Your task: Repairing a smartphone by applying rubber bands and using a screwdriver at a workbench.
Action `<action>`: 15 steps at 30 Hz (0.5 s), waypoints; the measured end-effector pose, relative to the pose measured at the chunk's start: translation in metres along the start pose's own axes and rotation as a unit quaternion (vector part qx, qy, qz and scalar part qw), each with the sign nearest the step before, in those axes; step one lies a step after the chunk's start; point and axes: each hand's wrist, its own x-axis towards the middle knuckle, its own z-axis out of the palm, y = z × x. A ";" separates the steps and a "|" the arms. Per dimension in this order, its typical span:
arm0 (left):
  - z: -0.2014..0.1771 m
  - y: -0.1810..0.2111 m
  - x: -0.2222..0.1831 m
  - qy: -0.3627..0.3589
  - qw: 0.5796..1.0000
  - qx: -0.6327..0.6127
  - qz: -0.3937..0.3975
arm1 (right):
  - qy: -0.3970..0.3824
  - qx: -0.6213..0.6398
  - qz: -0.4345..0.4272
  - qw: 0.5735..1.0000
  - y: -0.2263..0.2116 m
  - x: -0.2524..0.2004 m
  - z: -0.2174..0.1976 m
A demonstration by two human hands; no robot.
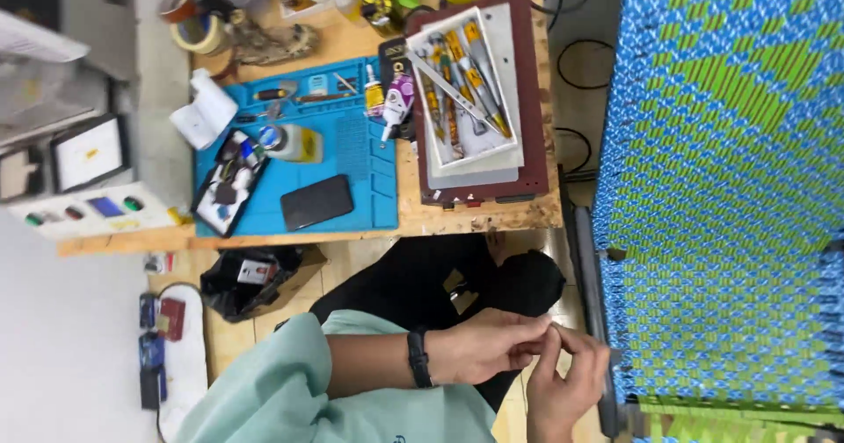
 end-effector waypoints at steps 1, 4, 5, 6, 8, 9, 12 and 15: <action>-0.009 0.005 0.007 -0.006 1.000 -0.011 0.007 | 0.001 0.008 -0.023 1.000 0.009 -0.003 0.014; -0.045 0.003 0.026 -0.039 0.998 -0.012 0.046 | 0.033 0.008 -0.059 0.998 0.021 -0.018 0.057; -0.058 0.003 0.030 -0.050 0.998 -0.003 0.045 | 0.045 0.001 -0.059 0.997 0.023 -0.025 0.071; -0.073 0.003 0.031 -0.069 0.995 -0.014 0.076 | 0.060 -0.001 -0.061 0.996 0.022 -0.033 0.085; -0.109 0.002 0.026 -0.107 0.989 -0.017 0.100 | 0.089 -0.020 -0.065 0.994 0.012 -0.054 0.113; -0.128 0.003 0.023 -0.150 0.976 -0.004 0.157 | 0.091 0.013 -0.086 0.992 0.004 -0.063 0.127; -0.171 0.004 0.005 -0.142 0.967 -0.045 0.207 | 0.065 0.061 -0.111 0.990 -0.050 -0.069 0.146; -0.201 0.030 -0.056 -0.106 0.954 -0.083 0.268 | 0.034 0.132 -0.161 0.978 -0.115 -0.063 0.165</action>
